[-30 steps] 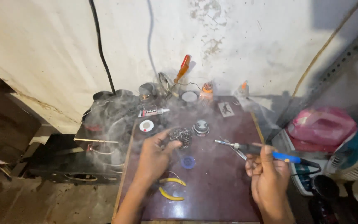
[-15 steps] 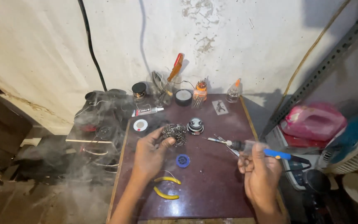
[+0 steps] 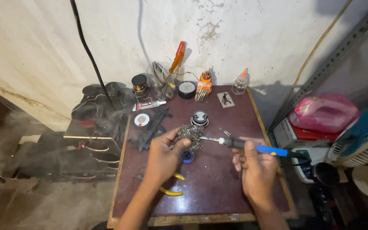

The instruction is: Cleaning and tinning a soldering iron tip using brass wool and solder wire on a repair bench.

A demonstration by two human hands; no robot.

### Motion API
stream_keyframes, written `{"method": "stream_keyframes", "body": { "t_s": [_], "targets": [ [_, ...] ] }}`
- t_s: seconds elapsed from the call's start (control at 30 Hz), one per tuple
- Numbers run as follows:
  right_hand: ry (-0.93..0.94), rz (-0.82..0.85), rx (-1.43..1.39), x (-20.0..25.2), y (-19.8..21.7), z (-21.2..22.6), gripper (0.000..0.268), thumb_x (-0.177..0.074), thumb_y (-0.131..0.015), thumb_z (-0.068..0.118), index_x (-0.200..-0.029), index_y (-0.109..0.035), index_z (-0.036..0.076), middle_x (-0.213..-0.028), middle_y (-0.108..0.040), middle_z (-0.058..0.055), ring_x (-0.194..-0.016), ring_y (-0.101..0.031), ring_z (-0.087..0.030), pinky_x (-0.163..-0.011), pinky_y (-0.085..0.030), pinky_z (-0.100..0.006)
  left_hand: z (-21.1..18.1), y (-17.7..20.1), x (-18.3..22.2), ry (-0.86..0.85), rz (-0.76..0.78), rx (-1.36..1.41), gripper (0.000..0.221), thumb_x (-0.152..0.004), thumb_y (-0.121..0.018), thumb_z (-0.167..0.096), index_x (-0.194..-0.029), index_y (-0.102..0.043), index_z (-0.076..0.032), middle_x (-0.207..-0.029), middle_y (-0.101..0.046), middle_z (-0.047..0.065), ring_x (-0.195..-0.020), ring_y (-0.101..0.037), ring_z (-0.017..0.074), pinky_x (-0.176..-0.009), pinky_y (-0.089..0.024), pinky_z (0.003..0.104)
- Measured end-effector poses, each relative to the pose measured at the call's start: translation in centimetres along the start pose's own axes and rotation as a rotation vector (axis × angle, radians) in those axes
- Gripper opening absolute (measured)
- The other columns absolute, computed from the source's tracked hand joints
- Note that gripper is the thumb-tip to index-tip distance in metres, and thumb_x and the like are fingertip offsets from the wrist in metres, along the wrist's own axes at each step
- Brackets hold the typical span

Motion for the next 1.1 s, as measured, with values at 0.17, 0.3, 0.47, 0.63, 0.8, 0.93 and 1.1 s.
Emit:
{"method": "stream_keyframes", "body": {
  "t_s": [0.17, 0.3, 0.47, 0.63, 0.8, 0.93, 1.1],
  "targets": [
    [0.038, 0.009, 0.014, -0.1, 0.1, 1.0, 0.035, -0.1, -0.063, 0.033, -0.106, -0.064, -0.001, -0.075, -0.066, -0.019, -0.05, -0.057, -0.018, -0.042, -0.038, -0.025, -0.4, 0.1, 0.0, -0.013, 0.008, 0.009, 0.028, -0.092, -0.074, -0.011, -0.118, -0.076, -0.003, -0.098, -0.073, -0.005, -0.088, -0.059, 0.0038, -0.078, -0.05, 0.022],
    [0.057, 0.027, 0.026, -0.6, 0.9, 1.2, 0.032, -0.1, -0.065, 0.031, -0.106, -0.064, -0.001, -0.075, -0.066, -0.019, -0.051, -0.059, -0.016, -0.042, -0.04, -0.024, -0.6, 0.8, -0.1, 0.002, -0.013, -0.03, 0.022, -0.091, -0.076, -0.01, -0.113, -0.078, -0.006, -0.091, -0.073, -0.008, -0.081, -0.058, 0.0018, -0.073, -0.049, 0.021],
    [0.064, 0.046, 0.053, -0.1, 0.3, 1.5, 0.026, -0.101, -0.063, 0.026, -0.106, -0.066, 0.0, -0.075, -0.069, -0.017, -0.053, -0.06, -0.015, -0.043, -0.041, -0.023, -2.2, 0.4, 0.3, -0.021, 0.009, -0.062, 0.036, -0.087, -0.077, -0.016, -0.121, -0.077, -0.007, -0.103, -0.081, 0.001, -0.086, -0.068, 0.0071, -0.075, -0.056, 0.024],
    [0.052, 0.05, -0.003, -0.2, 0.3, 1.8, 0.031, -0.101, -0.065, 0.031, -0.106, -0.065, 0.001, -0.077, -0.069, -0.016, -0.053, -0.06, -0.014, -0.042, -0.041, -0.022, -1.6, 0.6, 0.5, 0.106, 0.009, 0.031, 0.023, -0.089, -0.079, -0.014, -0.111, -0.078, -0.006, -0.059, -0.048, -0.008, -0.046, -0.032, 0.004, -0.038, -0.028, 0.024],
    [-0.098, -0.082, -0.133, -1.8, 2.1, 1.6, 0.037, -0.104, -0.061, 0.037, -0.108, -0.064, 0.001, -0.071, -0.065, -0.015, -0.057, -0.058, -0.015, -0.045, -0.035, -0.025, -2.7, 1.9, -0.2, 0.002, -0.023, -0.025, 0.033, -0.087, -0.075, -0.01, -0.119, -0.076, -0.003, -0.11, -0.08, 0.003, -0.098, -0.071, 0.0095, -0.091, -0.056, 0.025],
    [-0.105, -0.049, -0.24, -2.2, 2.9, 2.4, 0.042, -0.1, -0.065, 0.044, -0.1, -0.067, 0.003, -0.072, -0.063, -0.01, -0.053, -0.053, -0.016, -0.044, -0.033, -0.023, -2.2, 2.8, -0.1, -0.001, -0.053, -0.057, 0.007, -0.093, -0.076, -0.013, -0.092, -0.073, -0.007, -0.085, -0.063, -0.009, -0.082, -0.05, 0.0031, -0.072, -0.045, 0.022],
    [-0.076, -0.026, -0.225, -1.8, 2.5, 2.9, 0.04, -0.103, -0.063, 0.041, -0.1, -0.067, 0.002, -0.076, -0.065, -0.013, -0.057, -0.054, -0.016, -0.045, -0.035, -0.023, -2.8, 2.2, 0.1, 0.001, -0.05, 0.02, 0.031, -0.089, -0.076, -0.014, -0.117, -0.075, 0.0, -0.102, -0.077, 0.001, -0.09, -0.065, 0.0056, -0.08, -0.055, 0.022]
  ]
}}
Point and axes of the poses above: each hand's wrist, its own x-axis away from the middle knuckle, its own y-axis out of the back of the hand, z = x × y, the point moved 4 cm from there along -x, towards the middle knuckle
